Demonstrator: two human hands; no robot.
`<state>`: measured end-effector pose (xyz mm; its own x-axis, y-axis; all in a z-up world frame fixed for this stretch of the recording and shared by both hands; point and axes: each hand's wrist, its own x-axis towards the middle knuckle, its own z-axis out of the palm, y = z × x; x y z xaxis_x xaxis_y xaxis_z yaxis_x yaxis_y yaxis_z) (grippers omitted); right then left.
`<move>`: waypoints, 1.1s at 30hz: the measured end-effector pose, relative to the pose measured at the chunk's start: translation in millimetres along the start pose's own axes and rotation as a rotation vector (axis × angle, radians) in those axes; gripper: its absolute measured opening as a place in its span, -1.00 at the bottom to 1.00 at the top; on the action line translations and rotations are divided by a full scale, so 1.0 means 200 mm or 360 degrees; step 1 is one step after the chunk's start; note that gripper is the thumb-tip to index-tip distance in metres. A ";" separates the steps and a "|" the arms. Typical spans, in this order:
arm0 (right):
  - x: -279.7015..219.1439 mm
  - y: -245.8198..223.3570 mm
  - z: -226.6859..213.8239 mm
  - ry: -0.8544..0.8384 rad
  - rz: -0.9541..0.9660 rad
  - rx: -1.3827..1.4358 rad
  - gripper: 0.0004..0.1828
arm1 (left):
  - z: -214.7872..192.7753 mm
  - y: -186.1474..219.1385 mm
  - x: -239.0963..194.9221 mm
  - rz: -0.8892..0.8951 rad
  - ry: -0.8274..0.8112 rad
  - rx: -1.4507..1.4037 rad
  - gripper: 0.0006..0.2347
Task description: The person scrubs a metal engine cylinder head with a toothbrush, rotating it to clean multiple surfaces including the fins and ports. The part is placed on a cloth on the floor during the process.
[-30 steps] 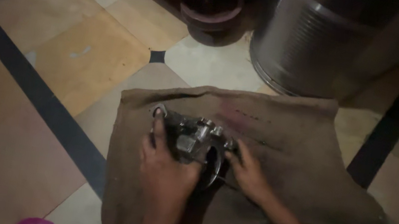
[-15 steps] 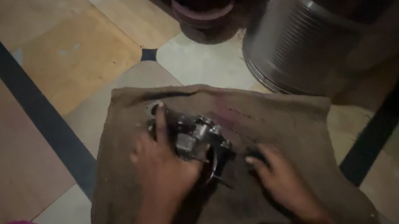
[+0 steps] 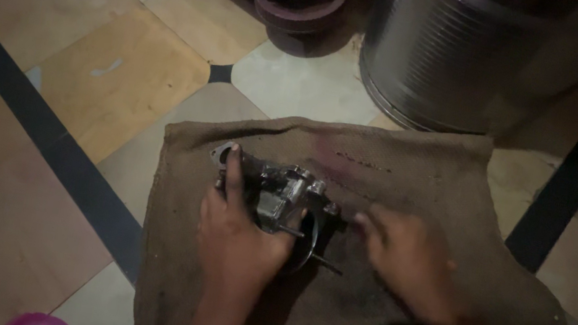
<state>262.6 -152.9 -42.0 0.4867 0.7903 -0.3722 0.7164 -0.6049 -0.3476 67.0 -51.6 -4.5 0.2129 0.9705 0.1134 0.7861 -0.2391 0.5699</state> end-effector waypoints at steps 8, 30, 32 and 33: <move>-0.02 0.01 0.07 0.0477 -0.0417 0.0501 -0.80 | 0.00 -0.02 0.01 0.0092 0.0119 -0.0066 -0.02; 0.10 0.10 0.34 0.1026 -0.0829 0.0599 -0.63 | -0.02 -0.03 0.03 0.0184 0.0032 0.0001 0.00; 0.14 0.10 0.32 0.0810 -0.0351 0.0738 -0.64 | -0.04 -0.03 0.05 0.0216 0.0082 -0.0058 -0.01; 0.15 0.10 0.33 0.0684 -0.0113 0.0801 -0.65 | -0.05 -0.03 0.05 0.0174 0.0061 -0.0075 0.01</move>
<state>258.7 -147.3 -116.2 0.6777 0.7353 0.0062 0.4837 -0.4394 -0.7569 59.1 -39.8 0.9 0.2730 0.9393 0.2077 0.7311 -0.3429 0.5898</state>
